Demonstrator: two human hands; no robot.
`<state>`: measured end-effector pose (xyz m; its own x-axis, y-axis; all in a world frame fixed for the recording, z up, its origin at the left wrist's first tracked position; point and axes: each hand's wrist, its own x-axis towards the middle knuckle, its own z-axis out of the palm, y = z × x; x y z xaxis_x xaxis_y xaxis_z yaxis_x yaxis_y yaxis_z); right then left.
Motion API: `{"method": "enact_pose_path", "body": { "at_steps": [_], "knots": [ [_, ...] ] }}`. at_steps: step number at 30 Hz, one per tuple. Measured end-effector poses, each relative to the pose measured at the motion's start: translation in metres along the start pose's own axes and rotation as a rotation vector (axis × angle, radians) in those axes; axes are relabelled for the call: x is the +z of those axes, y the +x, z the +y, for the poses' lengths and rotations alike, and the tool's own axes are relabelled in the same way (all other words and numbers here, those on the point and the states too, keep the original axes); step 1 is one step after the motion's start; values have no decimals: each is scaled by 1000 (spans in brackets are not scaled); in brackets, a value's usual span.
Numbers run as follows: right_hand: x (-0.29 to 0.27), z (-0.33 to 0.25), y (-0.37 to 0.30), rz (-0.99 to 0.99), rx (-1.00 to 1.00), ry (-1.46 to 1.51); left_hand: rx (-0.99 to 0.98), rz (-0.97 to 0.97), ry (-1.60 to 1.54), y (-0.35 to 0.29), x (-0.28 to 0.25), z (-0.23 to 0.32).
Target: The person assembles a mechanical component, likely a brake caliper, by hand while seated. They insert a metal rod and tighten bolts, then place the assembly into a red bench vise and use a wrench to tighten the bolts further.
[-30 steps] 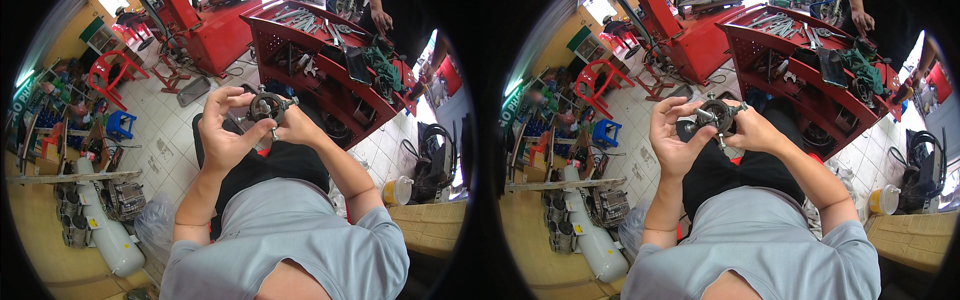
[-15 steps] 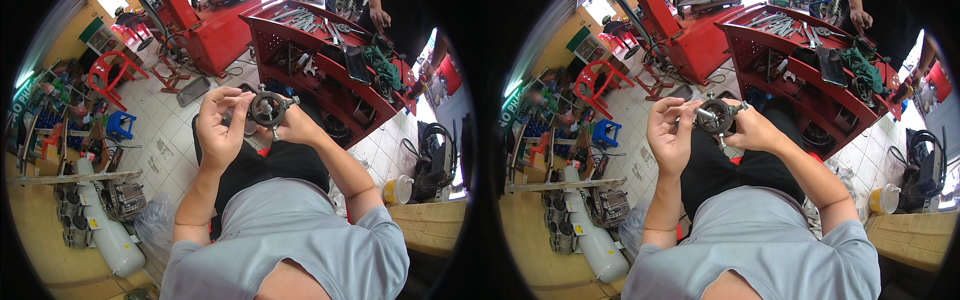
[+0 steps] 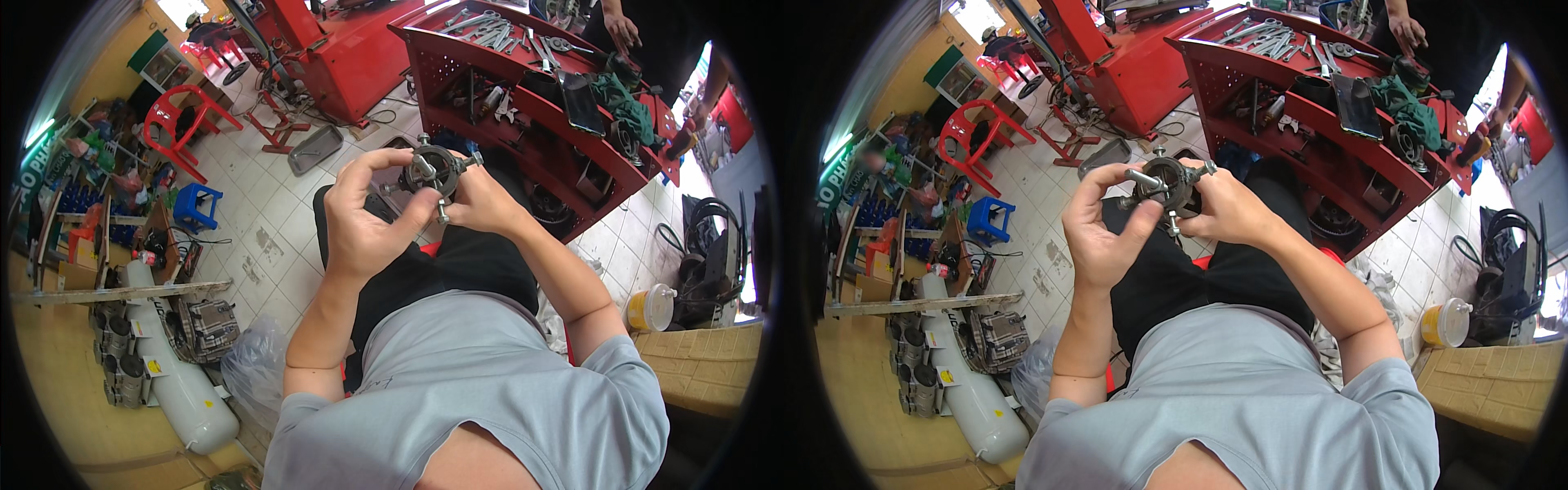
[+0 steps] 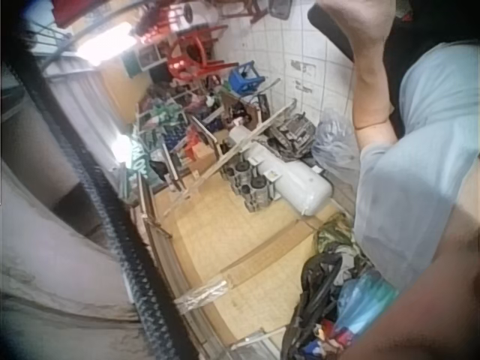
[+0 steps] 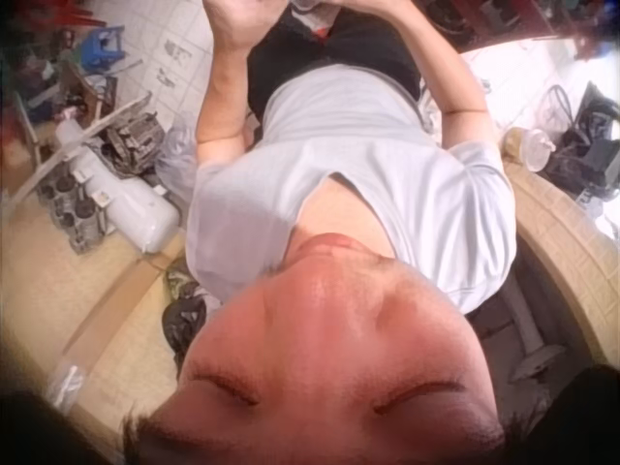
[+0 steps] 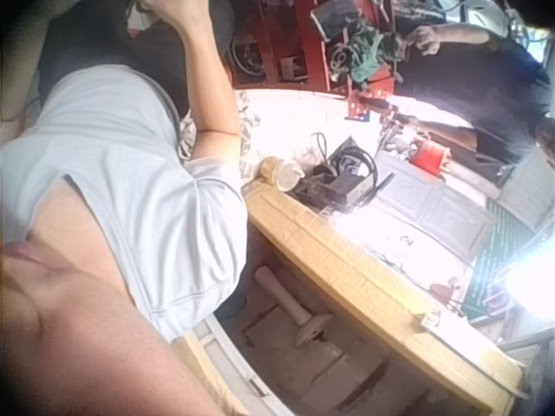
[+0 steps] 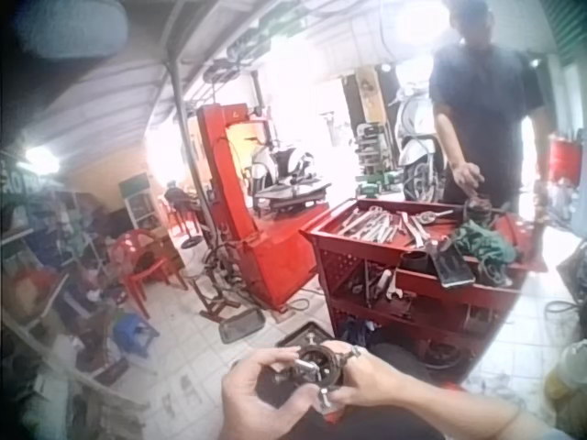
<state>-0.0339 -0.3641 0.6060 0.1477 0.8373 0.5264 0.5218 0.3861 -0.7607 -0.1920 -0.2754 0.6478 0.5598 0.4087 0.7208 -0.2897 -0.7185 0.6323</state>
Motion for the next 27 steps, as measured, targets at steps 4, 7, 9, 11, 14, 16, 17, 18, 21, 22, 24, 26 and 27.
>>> {"method": "enact_pose_path", "body": {
  "at_steps": [4, 7, 9, 11, 14, 16, 17, 18, 21, 22, 24, 26, 27],
  "knots": [
    [-6, 2, -1, 27, 3, -148, -29, -14, 121, 2, 0, -2],
    [-7, 0, -1, 19, 55, -181, 14, -100, 82, 6, -3, 5],
    [-8, -3, 0, 5, 73, -192, -10, -90, 5, 5, 0, 8],
    [-7, -5, 0, -4, 74, -195, -76, -54, -85, 3, 4, 8],
    [-5, -4, 1, 6, 46, -172, -167, -9, -157, -2, 6, -1],
    [-6, -4, 0, 9, 53, -170, -138, -39, -86, -2, 2, -4],
    [-7, -3, -1, 11, 57, -169, -112, -56, -76, 0, 1, -4],
    [-8, -3, -1, 11, 59, -176, -86, -74, -66, 2, 0, -3],
    [-8, -2, 0, 11, 61, -195, -128, -43, -143, 1, 4, 2],
    [-8, -2, 0, 11, 56, -202, -161, -18, -187, 0, 6, 3],
    [-8, -3, 1, 4, 48, -211, -139, -27, -100, -1, 4, -2],
    [-8, -5, 1, -5, 40, -215, -93, -68, -21, 0, 1, -3],
    [-8, -3, 0, 0, 45, -214, -59, -102, 15, 1, -1, -1]
  ]
}}
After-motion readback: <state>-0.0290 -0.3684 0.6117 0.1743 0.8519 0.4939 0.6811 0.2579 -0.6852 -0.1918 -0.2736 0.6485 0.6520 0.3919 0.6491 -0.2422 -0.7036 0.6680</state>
